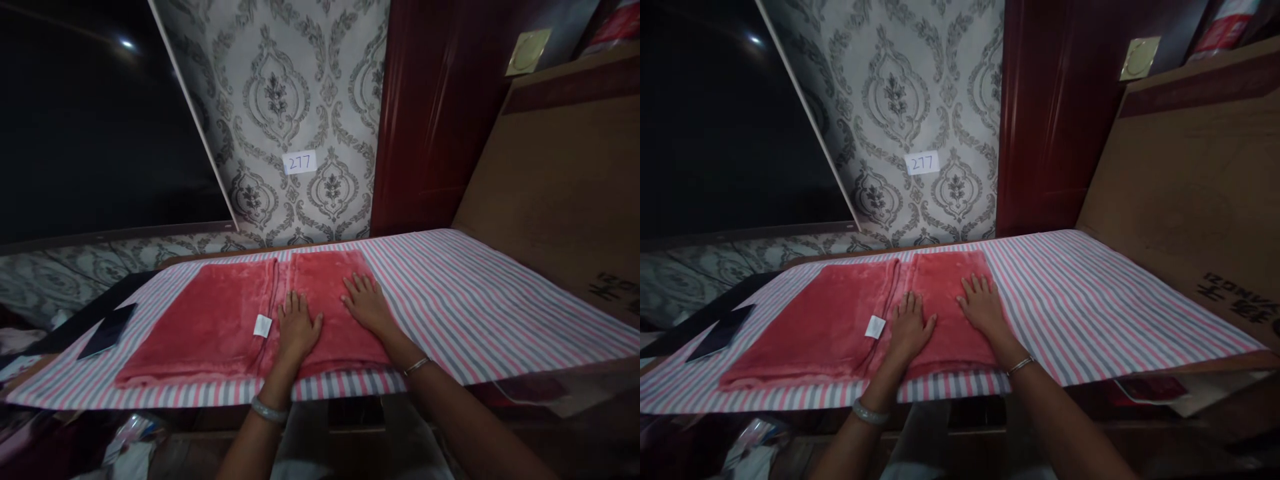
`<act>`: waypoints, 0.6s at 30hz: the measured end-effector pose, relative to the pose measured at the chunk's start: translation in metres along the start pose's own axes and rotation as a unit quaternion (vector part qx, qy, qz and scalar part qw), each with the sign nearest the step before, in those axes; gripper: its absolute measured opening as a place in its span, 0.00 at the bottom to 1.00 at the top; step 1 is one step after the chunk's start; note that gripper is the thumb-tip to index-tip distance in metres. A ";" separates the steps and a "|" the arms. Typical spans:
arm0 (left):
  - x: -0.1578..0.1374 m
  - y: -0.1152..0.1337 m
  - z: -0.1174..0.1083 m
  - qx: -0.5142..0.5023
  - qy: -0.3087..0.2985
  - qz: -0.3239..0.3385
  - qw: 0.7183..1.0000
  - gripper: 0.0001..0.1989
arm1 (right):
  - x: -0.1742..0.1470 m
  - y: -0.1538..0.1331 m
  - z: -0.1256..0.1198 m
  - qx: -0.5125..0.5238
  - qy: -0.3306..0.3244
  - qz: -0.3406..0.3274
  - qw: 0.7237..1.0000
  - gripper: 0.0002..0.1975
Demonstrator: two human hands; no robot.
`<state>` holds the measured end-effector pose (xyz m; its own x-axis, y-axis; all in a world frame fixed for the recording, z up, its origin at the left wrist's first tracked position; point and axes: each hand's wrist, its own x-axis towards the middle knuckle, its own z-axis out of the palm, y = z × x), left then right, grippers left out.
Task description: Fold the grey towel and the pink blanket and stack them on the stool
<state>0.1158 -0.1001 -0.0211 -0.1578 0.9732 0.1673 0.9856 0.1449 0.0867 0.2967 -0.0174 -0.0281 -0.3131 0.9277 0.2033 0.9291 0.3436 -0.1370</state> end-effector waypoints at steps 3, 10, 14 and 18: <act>0.001 0.005 -0.011 -0.018 -0.021 -0.007 1.000 0.35 | -0.004 0.000 0.011 -0.014 0.012 0.000 1.000 0.29; 0.058 0.044 -0.031 -0.084 -0.069 0.130 0.985 0.31 | -0.004 0.003 0.016 -0.031 0.043 -0.017 0.998 0.29; 0.083 0.043 -0.010 -0.057 -0.072 0.080 0.993 0.31 | -0.005 0.004 0.019 -0.034 0.038 -0.017 0.999 0.29; 0.080 0.032 0.011 -0.043 -0.019 0.011 0.999 0.35 | -0.003 0.005 0.020 -0.029 0.035 -0.025 0.999 0.29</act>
<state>0.1348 -0.0152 -0.0160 -0.1312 0.9825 0.1324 0.9800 0.1084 0.1669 0.2986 -0.0156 -0.0493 -0.3457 0.8966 0.2767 0.9233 0.3776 -0.0700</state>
